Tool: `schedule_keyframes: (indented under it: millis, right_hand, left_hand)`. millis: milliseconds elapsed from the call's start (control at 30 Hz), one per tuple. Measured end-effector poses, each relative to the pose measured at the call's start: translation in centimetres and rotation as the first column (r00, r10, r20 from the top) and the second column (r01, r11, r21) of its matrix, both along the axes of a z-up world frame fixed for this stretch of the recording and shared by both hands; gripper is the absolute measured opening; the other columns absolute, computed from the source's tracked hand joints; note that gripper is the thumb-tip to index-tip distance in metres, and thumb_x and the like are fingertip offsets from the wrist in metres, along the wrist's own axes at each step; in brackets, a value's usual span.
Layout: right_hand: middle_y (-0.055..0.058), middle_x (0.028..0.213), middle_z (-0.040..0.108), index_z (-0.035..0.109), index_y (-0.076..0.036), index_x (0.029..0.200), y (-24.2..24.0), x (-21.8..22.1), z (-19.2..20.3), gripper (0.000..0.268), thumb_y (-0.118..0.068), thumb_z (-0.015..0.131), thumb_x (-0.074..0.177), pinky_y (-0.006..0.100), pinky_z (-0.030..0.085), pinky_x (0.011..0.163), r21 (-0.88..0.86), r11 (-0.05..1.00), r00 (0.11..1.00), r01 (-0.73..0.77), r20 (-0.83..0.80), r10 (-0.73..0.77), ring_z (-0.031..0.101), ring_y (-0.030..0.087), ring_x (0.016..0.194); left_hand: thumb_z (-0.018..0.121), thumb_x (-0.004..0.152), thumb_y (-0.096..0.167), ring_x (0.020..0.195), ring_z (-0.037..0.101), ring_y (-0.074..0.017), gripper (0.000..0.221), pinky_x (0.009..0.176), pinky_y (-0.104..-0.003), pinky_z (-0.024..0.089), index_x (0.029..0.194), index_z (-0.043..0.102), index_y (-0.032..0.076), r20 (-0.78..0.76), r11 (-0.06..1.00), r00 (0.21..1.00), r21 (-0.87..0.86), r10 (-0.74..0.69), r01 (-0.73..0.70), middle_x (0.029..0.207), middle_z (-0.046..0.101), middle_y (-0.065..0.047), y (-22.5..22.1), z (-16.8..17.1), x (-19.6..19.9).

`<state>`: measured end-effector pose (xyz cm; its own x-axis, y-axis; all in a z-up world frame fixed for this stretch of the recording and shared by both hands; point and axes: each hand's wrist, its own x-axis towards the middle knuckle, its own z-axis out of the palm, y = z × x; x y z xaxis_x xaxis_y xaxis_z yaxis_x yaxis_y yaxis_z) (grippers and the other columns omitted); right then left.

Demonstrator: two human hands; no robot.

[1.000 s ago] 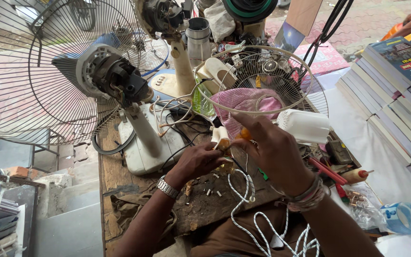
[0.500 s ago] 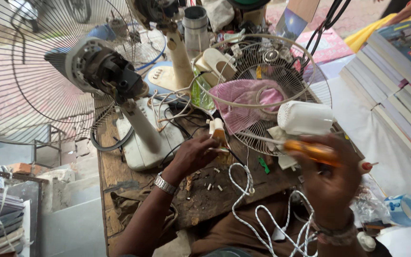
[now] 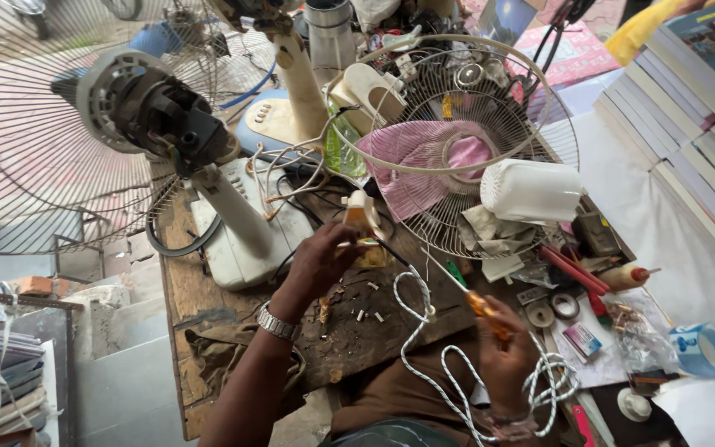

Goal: The person works on a small electrical switch or socket, using a screwdriver to tighten screws and adjust internal components. They repeatedly open and close the device, manipulate wires, and reposition parts on a cluttered workbench.

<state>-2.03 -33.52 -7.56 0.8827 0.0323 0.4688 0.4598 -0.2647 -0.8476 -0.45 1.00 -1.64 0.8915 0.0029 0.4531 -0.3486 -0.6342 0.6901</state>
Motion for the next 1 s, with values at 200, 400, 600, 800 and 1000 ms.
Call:
schedule_keyframes:
  millis: [200,400,600,800,1000]
  right_hand:
    - [0.008,0.148,0.060,0.062,-0.008,0.108,1.2,1.9,-5.7,0.025,-0.001,0.070,0.086,0.037,0.060,0.086,-0.533,0.835,0.989,-0.140,-0.109,0.096,0.069,0.029,0.116]
    - [0.010,0.151,0.054,0.068,-0.010,0.110,3.1,4.1,-7.0,0.031,0.001,0.070,0.081,0.043,0.055,0.096,-0.720,0.681,0.990,-0.138,-0.102,0.093,0.059,0.035,0.118]
    - [0.016,0.137,0.061,0.072,-0.008,0.108,0.6,4.3,-5.1,0.028,-0.009,0.077,0.080,0.045,0.049,0.099,-0.609,0.791,0.997,-0.069,-0.022,0.070,0.057,0.036,0.121]
    - [0.011,0.105,0.069,0.070,-0.010,0.106,-8.4,8.2,-4.5,0.009,-0.013,0.074,0.099,0.047,0.050,0.090,-0.544,0.721,0.901,0.429,0.196,-0.388,0.064,0.034,0.102]
    - [0.012,0.105,0.071,0.072,-0.012,0.104,-17.5,11.0,-4.0,0.022,-0.018,0.079,0.085,0.048,0.051,0.095,-0.804,0.399,0.816,0.441,0.174,-0.551,0.065,0.035,0.104]
  left_hand:
    - [0.073,0.094,0.020,0.089,0.076,-0.0256,0.022,0.066,-0.036,0.062,0.107,0.058,0.010,-0.044,0.997,0.996,0.010,0.072,-0.072,0.116,0.069,-0.010,-0.6,0.5,-0.3]
    - [0.074,0.093,0.021,0.083,0.073,-0.0281,0.025,0.062,-0.039,0.058,0.109,0.057,0.011,0.018,0.990,0.993,0.082,0.118,-0.119,0.123,0.069,-0.011,-2.4,1.5,-0.3]
    - [0.072,0.095,0.022,0.088,0.075,-0.0275,0.022,0.065,-0.037,0.061,0.110,0.058,0.013,-0.022,0.981,0.985,0.102,0.169,-0.166,0.116,0.069,-0.009,-2.5,1.3,0.3]
    - [0.066,0.100,0.018,0.092,0.078,-0.0273,0.018,0.060,-0.034,0.062,0.111,0.054,0.011,0.053,0.992,0.992,0.036,0.117,-0.119,0.127,0.067,-0.015,-2.2,0.8,0.4]
    - [0.070,0.097,0.026,0.085,0.077,-0.0298,0.027,0.064,-0.040,0.060,0.113,0.054,0.011,0.063,0.985,0.985,0.052,0.159,-0.162,0.108,0.073,-0.013,-2.1,0.2,0.1]
